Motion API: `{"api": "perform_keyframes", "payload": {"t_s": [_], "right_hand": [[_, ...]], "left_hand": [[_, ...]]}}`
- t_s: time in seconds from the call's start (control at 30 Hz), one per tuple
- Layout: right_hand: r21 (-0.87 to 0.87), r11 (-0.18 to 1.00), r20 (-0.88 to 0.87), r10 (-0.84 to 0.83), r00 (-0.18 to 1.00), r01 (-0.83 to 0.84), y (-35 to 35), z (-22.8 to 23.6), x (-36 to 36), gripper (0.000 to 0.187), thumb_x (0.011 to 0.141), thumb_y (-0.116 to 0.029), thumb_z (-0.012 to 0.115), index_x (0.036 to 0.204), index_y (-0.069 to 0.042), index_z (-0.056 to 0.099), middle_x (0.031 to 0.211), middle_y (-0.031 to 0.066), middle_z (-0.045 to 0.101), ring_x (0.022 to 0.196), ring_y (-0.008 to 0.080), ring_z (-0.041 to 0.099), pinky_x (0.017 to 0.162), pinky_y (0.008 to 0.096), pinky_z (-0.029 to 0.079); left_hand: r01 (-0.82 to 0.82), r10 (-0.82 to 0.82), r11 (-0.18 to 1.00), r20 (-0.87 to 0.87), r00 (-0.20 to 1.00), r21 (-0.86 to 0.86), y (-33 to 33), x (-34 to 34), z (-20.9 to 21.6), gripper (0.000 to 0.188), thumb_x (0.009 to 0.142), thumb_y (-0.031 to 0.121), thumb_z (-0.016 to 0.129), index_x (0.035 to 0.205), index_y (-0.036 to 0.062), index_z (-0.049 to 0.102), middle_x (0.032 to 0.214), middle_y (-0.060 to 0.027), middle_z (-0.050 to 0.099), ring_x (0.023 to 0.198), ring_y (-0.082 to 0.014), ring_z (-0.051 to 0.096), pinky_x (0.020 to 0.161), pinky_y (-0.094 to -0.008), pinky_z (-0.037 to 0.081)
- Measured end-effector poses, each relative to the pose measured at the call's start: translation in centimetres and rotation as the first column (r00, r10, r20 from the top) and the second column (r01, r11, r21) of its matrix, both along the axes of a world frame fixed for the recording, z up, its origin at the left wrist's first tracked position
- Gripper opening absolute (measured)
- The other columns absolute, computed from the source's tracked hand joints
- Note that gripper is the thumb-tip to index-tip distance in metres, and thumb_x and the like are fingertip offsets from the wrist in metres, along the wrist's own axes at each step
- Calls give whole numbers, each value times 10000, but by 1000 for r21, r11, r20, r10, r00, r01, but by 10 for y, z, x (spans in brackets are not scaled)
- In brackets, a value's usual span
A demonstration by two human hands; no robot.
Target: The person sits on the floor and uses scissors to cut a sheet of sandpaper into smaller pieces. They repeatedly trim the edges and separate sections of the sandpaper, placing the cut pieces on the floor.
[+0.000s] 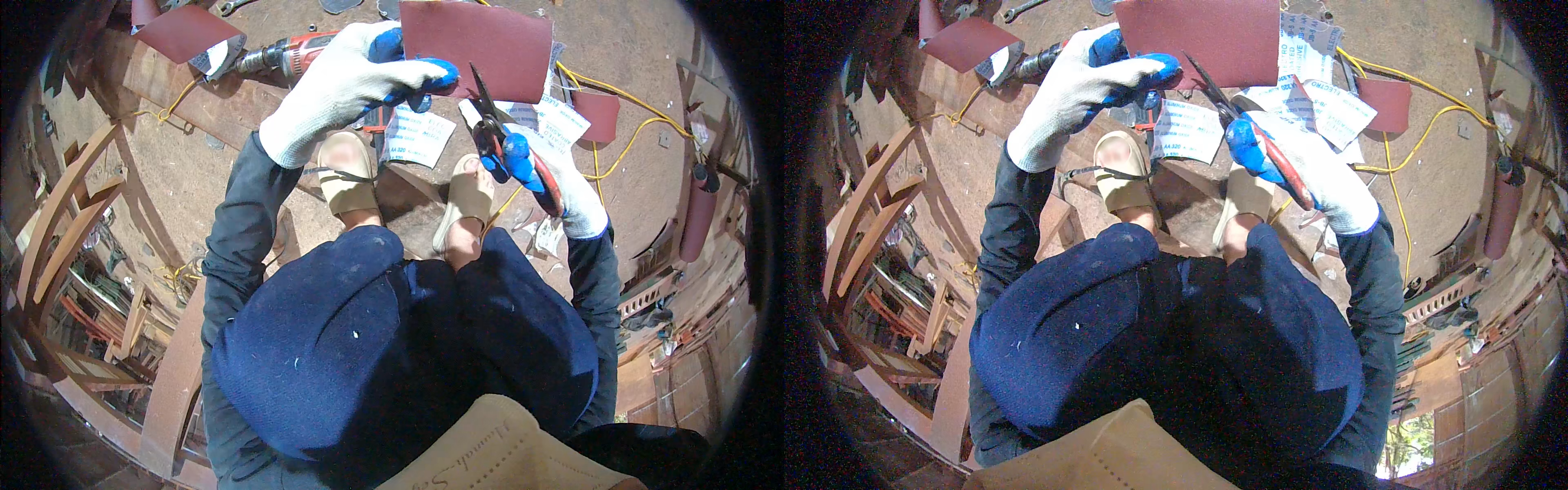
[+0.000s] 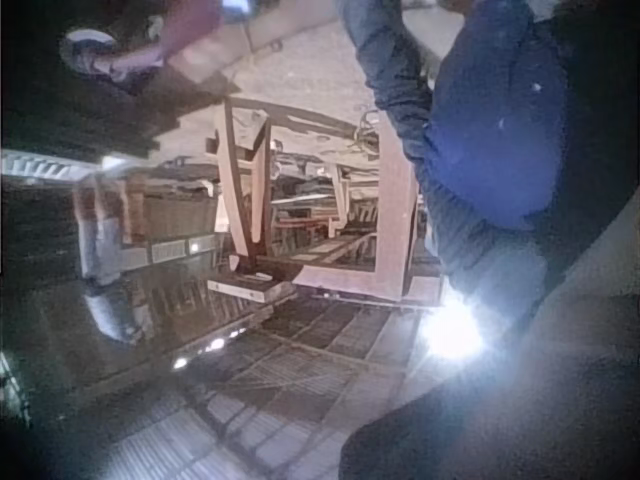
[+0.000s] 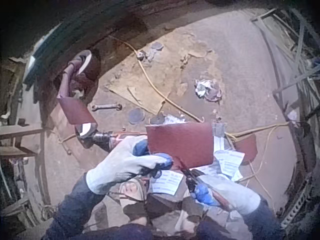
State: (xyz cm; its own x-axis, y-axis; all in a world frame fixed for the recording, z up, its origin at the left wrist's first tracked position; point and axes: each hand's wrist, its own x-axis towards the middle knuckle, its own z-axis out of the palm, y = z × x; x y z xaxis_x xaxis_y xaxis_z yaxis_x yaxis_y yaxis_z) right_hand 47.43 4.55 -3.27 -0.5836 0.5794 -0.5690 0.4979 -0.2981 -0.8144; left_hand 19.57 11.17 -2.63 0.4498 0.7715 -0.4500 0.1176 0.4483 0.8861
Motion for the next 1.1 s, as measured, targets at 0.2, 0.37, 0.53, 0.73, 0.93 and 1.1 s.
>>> {"api": "perform_keyframes", "payload": {"t_s": [0.2,0.37,0.53,0.73,0.93,1.1], "right_hand": [[233,972,-120,66,991,-37,-5,-2,9,409,909,-188,469,1295,-64,416,1252,117,485,1134,256,482,984,329,344],[-247,930,-321,-342,883,271,-21,-21,2,419,892,-146,481,1297,-63,413,1263,128,474,1137,259,479,985,340,344],[-355,875,-112,-389,915,328,-26,-9,6,317,833,-156,484,1114,-8,474,1000,149,525,902,297,524,803,369,402],[-239,937,-29,-270,962,256,-29,-15,18,322,816,-155,487,1097,2,481,967,157,540,875,311,537,779,377,415],[-83,989,-1,-120,993,120,-24,-13,13,345,850,-153,479,1167,-17,461,1071,152,518,969,288,515,848,365,393],[34,999,82,-13,997,10,-18,-12,-2,368,878,-152,473,1224,-33,444,1157,147,500,1048,268,496,905,355,375]], "left_hand": [[19,-19,1000,-3,1000,0,2,-4,0,292,762,233,694,940,10,634,752,-23,625,638,-73,587,559,-207,454],[43,-43,999,-20,999,15,2,-5,-6,303,774,228,684,963,0,624,771,-28,625,665,-79,589,590,-214,476],[46,-45,999,39,998,-7,3,-4,-6,301,791,219,669,987,-4,617,817,-26,624,695,-75,579,627,-217,480],[102,-102,995,2,995,-4,4,-2,-6,298,801,204,656,1017,3,608,864,-20,623,741,-70,568,669,-217,475],[101,-101,995,-42,994,2,-5,-4,-7,342,800,256,664,1025,5,607,842,-25,621,729,-72,552,652,-225,467],[97,-97,994,-10,995,41,-9,-4,-12,341,811,252,651,1050,13,605,867,-30,626,750,-76,549,667,-231,467]]}}
